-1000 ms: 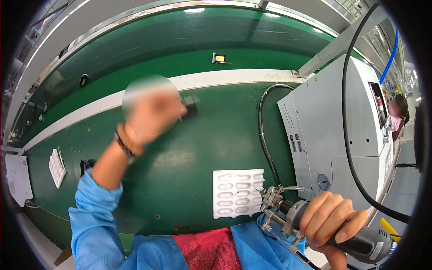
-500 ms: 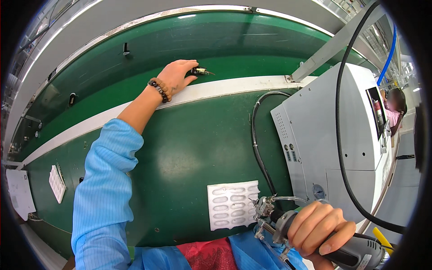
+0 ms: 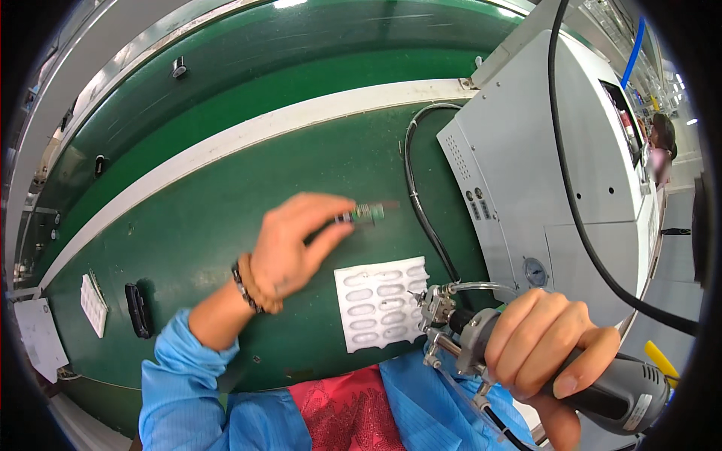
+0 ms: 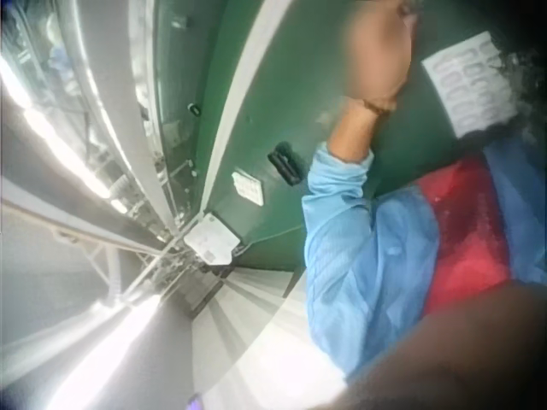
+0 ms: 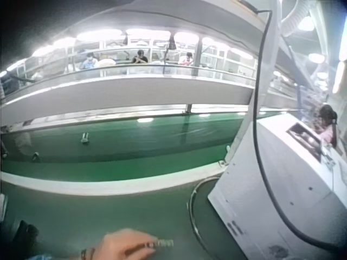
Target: The person uses a soldering iron to apply solder to a small green circuit board held in a white plastic tray. The person repeatedly picks up the board, applies heat to specific points, and places it back on the green workbench. The task involves precise hand movements and tool manipulation.
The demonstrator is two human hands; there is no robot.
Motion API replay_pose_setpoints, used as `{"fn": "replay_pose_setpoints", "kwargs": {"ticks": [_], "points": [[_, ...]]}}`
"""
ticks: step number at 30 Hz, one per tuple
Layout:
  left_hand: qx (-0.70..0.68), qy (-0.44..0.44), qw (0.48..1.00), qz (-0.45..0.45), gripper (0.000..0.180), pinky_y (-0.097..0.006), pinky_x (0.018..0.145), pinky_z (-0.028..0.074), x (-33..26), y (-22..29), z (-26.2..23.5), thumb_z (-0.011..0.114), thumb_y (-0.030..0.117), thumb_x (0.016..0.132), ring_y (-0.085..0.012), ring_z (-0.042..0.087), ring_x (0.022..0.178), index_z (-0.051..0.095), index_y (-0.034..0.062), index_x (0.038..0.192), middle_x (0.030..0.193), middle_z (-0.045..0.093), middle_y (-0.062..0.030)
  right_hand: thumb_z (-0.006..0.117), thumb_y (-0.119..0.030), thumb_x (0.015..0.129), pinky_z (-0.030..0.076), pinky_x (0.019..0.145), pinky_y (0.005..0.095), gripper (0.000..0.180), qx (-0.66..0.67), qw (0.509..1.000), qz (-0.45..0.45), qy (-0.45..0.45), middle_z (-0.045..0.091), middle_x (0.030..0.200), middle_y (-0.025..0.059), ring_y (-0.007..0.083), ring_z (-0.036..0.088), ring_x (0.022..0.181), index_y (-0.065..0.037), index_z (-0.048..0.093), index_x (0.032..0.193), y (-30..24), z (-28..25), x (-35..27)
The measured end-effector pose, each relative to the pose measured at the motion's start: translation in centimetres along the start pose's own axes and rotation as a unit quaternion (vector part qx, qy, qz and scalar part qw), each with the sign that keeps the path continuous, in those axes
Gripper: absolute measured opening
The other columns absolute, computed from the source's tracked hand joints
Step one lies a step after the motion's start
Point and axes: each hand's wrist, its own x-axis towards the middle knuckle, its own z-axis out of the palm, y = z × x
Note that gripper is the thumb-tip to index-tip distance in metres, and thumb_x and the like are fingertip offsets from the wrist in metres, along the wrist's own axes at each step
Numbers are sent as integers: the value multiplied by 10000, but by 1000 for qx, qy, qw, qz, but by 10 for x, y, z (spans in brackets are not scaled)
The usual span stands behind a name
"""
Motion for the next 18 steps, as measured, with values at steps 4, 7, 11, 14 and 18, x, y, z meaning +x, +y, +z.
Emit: {"fn": "replay_pose_setpoints", "kwargs": {"ticks": [4,7,11,14,18], "points": [[-27,6,999,-28,245,-387,799,557,-45,23,25,782,31,821,-314,702,922,725,8,1058,1031,729,-148,768,-92,907,478,423,332,254,39,999,-26,14,594,608,115,216,579,452,-11,528,914,4,3,-5],[-8,3,1000,-4,249,-398,814,546,-54,27,41,794,33,797,-309,691,929,726,21,1037,1026,726,-135,801,-168,893,479,430,324,317,8,1000,-16,12,588,615,103,209,570,447,-24,520,924,-2,8,-3],[24,23,999,-2,279,-403,844,530,-69,25,57,823,51,751,-304,679,969,728,43,1013,1015,726,-109,815,-171,876,487,455,331,348,14,1000,7,-18,590,639,109,215,570,475,-24,509,950,6,6,2],[23,28,999,2,301,-401,852,530,-69,20,61,844,63,726,-299,681,997,734,48,1007,1006,735,-89,806,-146,876,490,469,336,332,5,999,16,-28,592,655,111,220,571,490,-19,510,956,11,8,3],[21,38,999,-13,325,-405,869,528,-77,13,62,864,73,701,-294,681,1035,746,54,1004,1005,750,-67,797,-143,882,489,469,332,320,21,999,13,-31,590,652,107,214,570,489,-17,513,959,34,11,4]]}}
